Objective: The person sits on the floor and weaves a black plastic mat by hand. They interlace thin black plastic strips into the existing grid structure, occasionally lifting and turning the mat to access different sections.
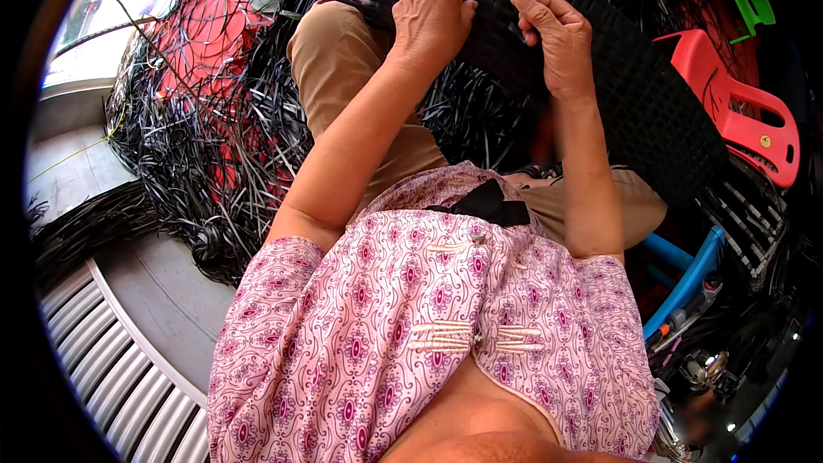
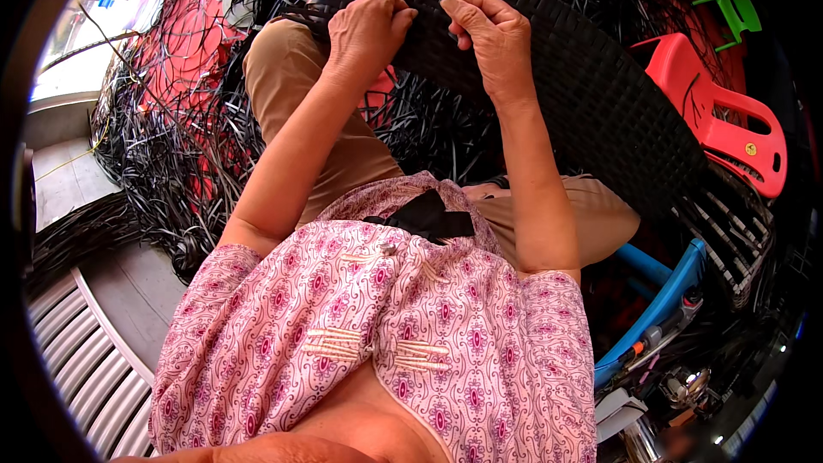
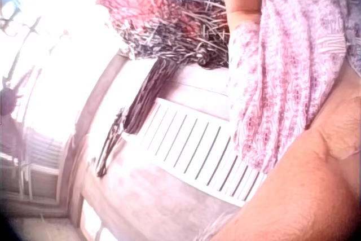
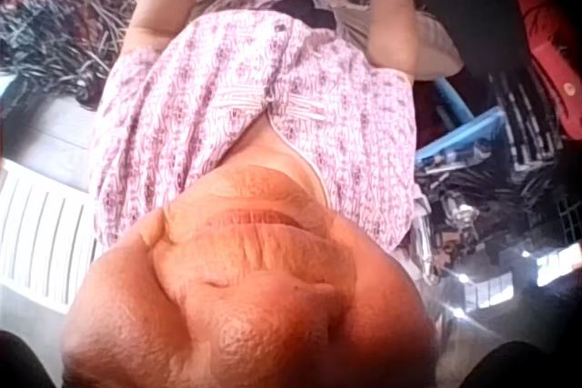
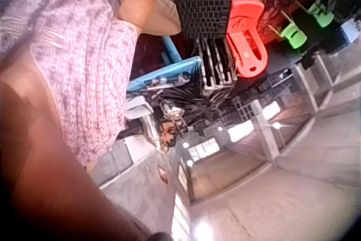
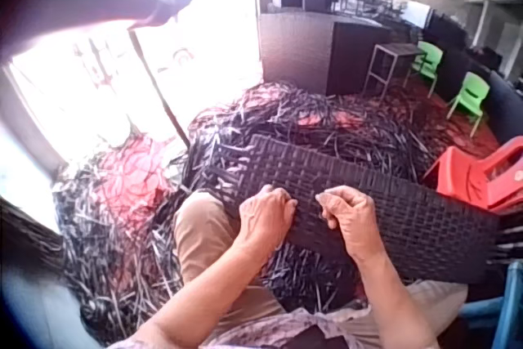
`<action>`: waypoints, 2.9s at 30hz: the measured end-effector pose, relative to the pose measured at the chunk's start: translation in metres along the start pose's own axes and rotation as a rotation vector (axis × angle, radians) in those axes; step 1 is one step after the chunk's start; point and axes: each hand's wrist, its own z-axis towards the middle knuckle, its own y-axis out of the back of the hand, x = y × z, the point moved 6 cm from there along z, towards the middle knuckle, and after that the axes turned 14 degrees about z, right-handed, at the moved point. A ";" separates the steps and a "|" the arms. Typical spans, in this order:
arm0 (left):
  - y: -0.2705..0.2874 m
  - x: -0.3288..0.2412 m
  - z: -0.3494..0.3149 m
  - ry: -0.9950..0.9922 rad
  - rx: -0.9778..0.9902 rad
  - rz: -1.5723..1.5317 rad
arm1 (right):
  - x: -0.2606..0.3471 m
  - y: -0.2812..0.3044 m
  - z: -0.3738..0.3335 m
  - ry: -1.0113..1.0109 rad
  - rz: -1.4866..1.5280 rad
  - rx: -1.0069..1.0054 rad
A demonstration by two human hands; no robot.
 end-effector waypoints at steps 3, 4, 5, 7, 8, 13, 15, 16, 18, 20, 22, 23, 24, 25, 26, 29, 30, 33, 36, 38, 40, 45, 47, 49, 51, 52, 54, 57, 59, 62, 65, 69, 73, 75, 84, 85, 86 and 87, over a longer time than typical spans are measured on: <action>-0.003 -0.010 -0.001 0.000 -0.017 0.087 | -0.007 0.005 -0.002 -0.009 0.002 -0.016; -0.004 -0.011 0.000 0.010 -0.011 0.093 | -0.010 0.007 -0.003 -0.016 0.006 -0.022; -0.006 -0.012 0.000 0.020 -0.005 0.099 | -0.014 0.008 -0.005 -0.019 0.025 -0.030; -0.009 -0.014 0.002 0.035 -0.011 0.102 | -0.020 0.008 -0.008 -0.024 0.063 -0.047; -0.010 -0.013 0.004 0.032 -0.020 0.095 | -0.021 0.007 -0.009 -0.027 0.054 -0.052; -0.001 -0.014 0.007 0.044 0.013 0.062 | -0.020 0.008 -0.012 -0.034 0.051 -0.064; -0.001 -0.013 0.009 0.057 0.054 0.070 | -0.019 0.007 -0.011 -0.034 0.050 -0.070; -0.001 -0.012 0.009 0.064 0.077 0.073 | -0.018 0.007 -0.010 -0.036 0.049 -0.074; -0.002 -0.012 0.008 0.047 0.067 0.042 | -0.017 0.004 -0.010 -0.042 -0.014 -0.082; -0.004 -0.009 0.007 0.017 0.035 -0.007 | -0.015 0.001 -0.008 -0.031 -0.109 -0.089; -0.006 -0.006 0.006 -0.029 -0.016 -0.070 | -0.013 -0.002 -0.006 -0.002 -0.229 -0.099; -0.008 -0.006 0.007 -0.041 -0.031 -0.073 | -0.011 -0.002 -0.005 0.039 -0.318 -0.111; -0.010 -0.005 0.008 -0.053 -0.047 -0.075 | -0.009 -0.002 -0.004 0.080 -0.407 -0.123; -0.011 -0.005 0.007 -0.060 -0.062 -0.078 | -0.009 -0.004 -0.003 0.117 -0.497 -0.131; -0.011 -0.003 0.006 -0.061 -0.067 -0.091 | -0.010 -0.006 -0.003 0.147 -0.578 -0.124; -0.011 -0.001 0.007 -0.064 -0.064 -0.135 | -0.012 -0.012 -0.002 0.209 -0.771 -0.114; -0.011 0.000 0.008 -0.065 -0.049 -0.147 | -0.012 -0.012 -0.001 0.209 -0.800 -0.121; -0.010 0.002 0.010 -0.065 0.006 -0.184 | -0.016 -0.012 0.000 0.181 -0.849 -0.130; -0.012 0.004 0.008 -0.041 0.015 -0.207 | -0.012 -0.019 -0.002 0.168 -0.907 -0.116; -0.013 0.004 0.008 -0.029 0.002 -0.223 | -0.009 -0.024 -0.003 0.165 -0.972 -0.114; -0.013 0.006 0.006 -0.014 -0.015 -0.238 | -0.011 -0.029 -0.001 0.154 -1.049 -0.108; -0.017 0.006 0.002 0.006 -0.031 -0.224 | -0.014 -0.036 0.003 0.197 -1.143 -0.086; -0.017 0.005 0.002 0.006 -0.038 -0.228 | -0.015 -0.035 0.004 0.202 -1.156 -0.092; -0.017 0.006 0.002 0.005 -0.043 -0.232 | -0.015 -0.035 0.005 0.204 -1.155 -0.101; -0.017 0.007 0.001 0.016 -0.042 -0.229 | -0.016 -0.036 0.006 0.205 -1.165 -0.098; -0.017 0.007 0.002 0.020 -0.042 -0.229 | -0.017 -0.035 0.006 0.206 -1.171 -0.099; -0.018 0.005 0.003 0.011 -0.048 -0.222 | -0.017 -0.035 0.008 0.227 -1.189 -0.096; -0.014 0.004 0.003 0.021 -0.003 -0.212 | -0.017 -0.034 0.009 0.197 -1.207 -0.093; -0.015 0.007 0.003 0.027 0.022 -0.225 | -0.018 -0.035 0.010 0.182 -1.209 -0.090; -0.017 0.013 0.005 0.020 0.037 -0.259 | -0.019 -0.037 0.009 0.190 -1.200 -0.087; -0.019 0.016 0.006 0.044 0.072 -0.274 | -0.017 -0.037 0.010 0.193 -1.209 -0.080; -0.023 0.019 0.007 0.092 0.120 -0.363 | -0.015 -0.042 0.010 0.202 -1.295 -0.083; -0.027 0.025 0.004 0.148 0.129 -0.456 | -0.019 -0.047 0.013 0.216 -1.378 -0.054; -0.029 0.029 0.004 0.165 0.105 -0.482 | -0.018 -0.050 0.014 0.235 -1.368 -0.034; -0.022 0.024 0.009 0.216 0.245 -0.586 | -0.017 -0.045 0.017 0.267 -1.363 -0.007; -0.021 0.025 0.007 0.231 0.240 -0.585 | -0.017 -0.046 0.016 0.260 -1.347 -0.010; -0.022 0.028 0.006 0.256 0.225 -0.632 | -0.017 -0.047 0.015 0.247 -1.320 0.017; -0.024 0.030 0.005 0.281 0.211 -0.679 | -0.015 -0.046 0.011 0.234 -1.293 0.044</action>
